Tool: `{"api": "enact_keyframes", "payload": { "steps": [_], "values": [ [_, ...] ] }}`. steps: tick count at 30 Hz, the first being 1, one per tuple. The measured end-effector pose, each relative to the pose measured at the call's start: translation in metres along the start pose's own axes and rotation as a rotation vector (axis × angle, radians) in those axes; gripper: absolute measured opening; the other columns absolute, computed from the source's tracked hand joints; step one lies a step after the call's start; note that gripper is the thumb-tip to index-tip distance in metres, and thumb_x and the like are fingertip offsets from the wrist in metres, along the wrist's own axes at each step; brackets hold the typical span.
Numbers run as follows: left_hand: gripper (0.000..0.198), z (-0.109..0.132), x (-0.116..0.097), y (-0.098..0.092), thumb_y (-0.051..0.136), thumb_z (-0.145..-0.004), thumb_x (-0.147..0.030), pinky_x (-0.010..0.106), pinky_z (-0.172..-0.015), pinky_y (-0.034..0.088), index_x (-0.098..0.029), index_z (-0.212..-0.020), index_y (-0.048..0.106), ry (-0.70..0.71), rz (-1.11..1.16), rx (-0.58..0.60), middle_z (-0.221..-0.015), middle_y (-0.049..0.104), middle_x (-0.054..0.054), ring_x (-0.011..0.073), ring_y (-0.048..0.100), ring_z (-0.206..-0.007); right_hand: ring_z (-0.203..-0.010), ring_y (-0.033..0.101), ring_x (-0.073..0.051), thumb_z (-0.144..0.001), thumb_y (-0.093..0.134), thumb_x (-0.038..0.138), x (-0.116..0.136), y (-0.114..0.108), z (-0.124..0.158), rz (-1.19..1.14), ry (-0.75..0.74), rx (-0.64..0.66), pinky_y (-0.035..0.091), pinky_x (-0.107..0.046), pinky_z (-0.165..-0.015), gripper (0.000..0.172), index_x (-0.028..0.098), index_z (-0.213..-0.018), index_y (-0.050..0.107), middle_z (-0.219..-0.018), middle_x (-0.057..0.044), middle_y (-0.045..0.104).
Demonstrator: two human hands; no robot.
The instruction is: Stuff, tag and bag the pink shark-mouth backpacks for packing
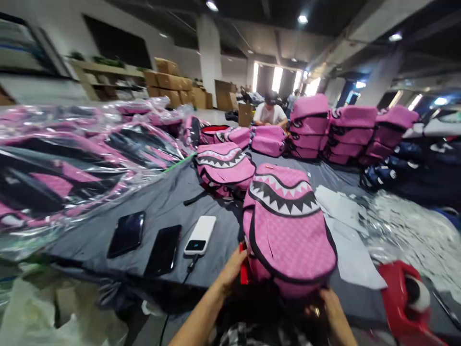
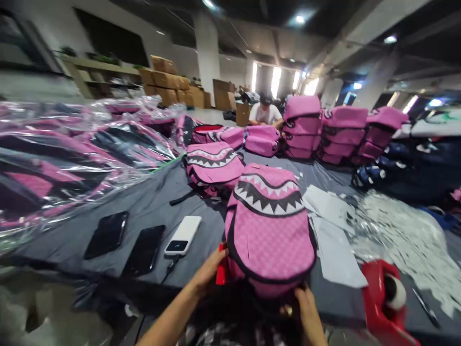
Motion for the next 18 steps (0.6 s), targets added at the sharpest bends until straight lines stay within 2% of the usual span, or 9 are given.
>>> {"api": "enact_keyframes", "payload": {
  "steps": [3,5,6,7,9,11,12,15,18],
  "values": [
    [0.059,0.018,-0.027,-0.030,0.056,-0.083,-0.049,0.055,-0.109,0.043,-0.018,-0.133,0.054,0.217,-0.518,-0.380,-0.136,0.060,0.015,0.0341,0.056,-0.127,-0.061,0.069,-0.025,-0.094,0.039,0.067,-0.005,-0.004,0.015,-0.144,0.224,0.041,0.059,-0.036,-0.054,0.055,0.021,-0.087,0.068,-0.064,-0.004,0.067],
    [0.050,0.049,-0.045,-0.033,0.053,-0.088,-0.040,0.060,-0.114,0.035,-0.019,-0.134,0.053,0.498,-0.819,-0.625,-0.141,0.054,0.017,0.0353,0.049,-0.135,-0.070,0.069,-0.024,-0.093,0.052,0.058,0.003,-0.016,0.021,-0.058,0.130,-0.026,0.059,-0.034,-0.065,0.041,0.020,-0.088,0.067,-0.074,-0.006,0.070],
    [0.047,0.067,-0.049,-0.024,0.053,-0.091,-0.034,0.059,-0.116,0.033,-0.020,-0.135,0.052,0.659,-0.933,-0.645,-0.143,0.052,0.017,0.0342,0.046,-0.137,-0.077,0.070,-0.023,-0.093,0.056,0.050,0.010,-0.021,0.023,0.008,0.006,-0.078,0.059,-0.034,-0.072,0.032,0.020,-0.092,0.066,-0.082,-0.007,0.071],
    [0.045,0.083,-0.050,-0.009,0.053,-0.092,-0.026,0.055,-0.115,0.035,-0.022,-0.137,0.051,0.819,-1.018,-0.572,-0.141,0.054,0.015,0.0312,0.048,-0.136,-0.085,0.070,-0.023,-0.094,0.058,0.042,0.018,-0.024,0.025,0.064,-0.146,-0.119,0.058,-0.035,-0.079,0.024,0.021,-0.100,0.066,-0.091,-0.009,0.072],
    [0.045,0.105,-0.038,0.034,0.051,-0.094,-0.015,0.043,-0.108,0.046,-0.025,-0.137,0.051,1.056,-1.127,-0.206,-0.131,0.062,0.011,0.0238,0.057,-0.125,-0.097,0.067,-0.023,-0.093,0.059,0.028,0.032,-0.022,0.027,0.166,-0.457,-0.131,0.055,-0.038,-0.090,0.019,0.022,-0.111,0.063,-0.101,-0.009,0.071],
    [0.034,0.109,-0.016,0.079,0.050,-0.095,-0.015,0.037,-0.094,0.054,-0.022,-0.127,0.058,1.116,-1.245,0.165,-0.114,0.070,0.010,0.0216,0.067,-0.107,-0.093,0.065,-0.021,-0.093,0.057,0.020,0.040,-0.014,0.025,0.259,-0.681,-0.095,0.053,-0.039,-0.091,0.018,0.022,-0.109,0.063,-0.094,-0.006,0.071],
    [0.025,0.105,-0.007,0.098,0.049,-0.096,-0.017,0.036,-0.085,0.057,-0.019,-0.115,0.064,1.103,-1.311,0.277,-0.101,0.073,0.009,0.0217,0.070,-0.094,-0.087,0.064,-0.019,-0.094,0.054,0.017,0.042,-0.009,0.023,0.288,-0.757,-0.089,0.052,-0.038,-0.087,0.016,0.022,-0.106,0.064,-0.087,-0.004,0.069],
    [0.029,0.088,-0.001,0.127,0.048,-0.098,-0.024,0.031,-0.058,0.051,-0.017,-0.075,0.065,1.066,-1.387,0.341,-0.063,0.066,0.004,0.0183,0.063,-0.057,-0.075,0.058,-0.015,-0.094,0.052,0.015,0.048,-0.007,0.016,0.304,-0.913,-0.135,0.050,-0.033,-0.075,0.013,0.020,-0.099,0.063,-0.075,-0.001,0.064],
    [0.035,0.089,-0.023,0.118,0.049,-0.099,-0.027,0.028,-0.052,0.042,-0.020,-0.067,0.060,1.098,-1.238,0.349,-0.054,0.059,-0.001,0.0139,0.055,-0.049,-0.080,0.058,-0.016,-0.093,0.055,0.018,0.065,-0.023,0.009,0.290,-0.985,-0.198,0.048,-0.032,-0.074,0.012,0.017,-0.103,0.063,-0.081,-0.003,0.065]
  ]
}}
Point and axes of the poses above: each hand's wrist, its own z-axis away from the middle knuckle, its own y-axis out of the palm, x = y × z, the point moved 3 cm from there along -z, towards the middle knuckle
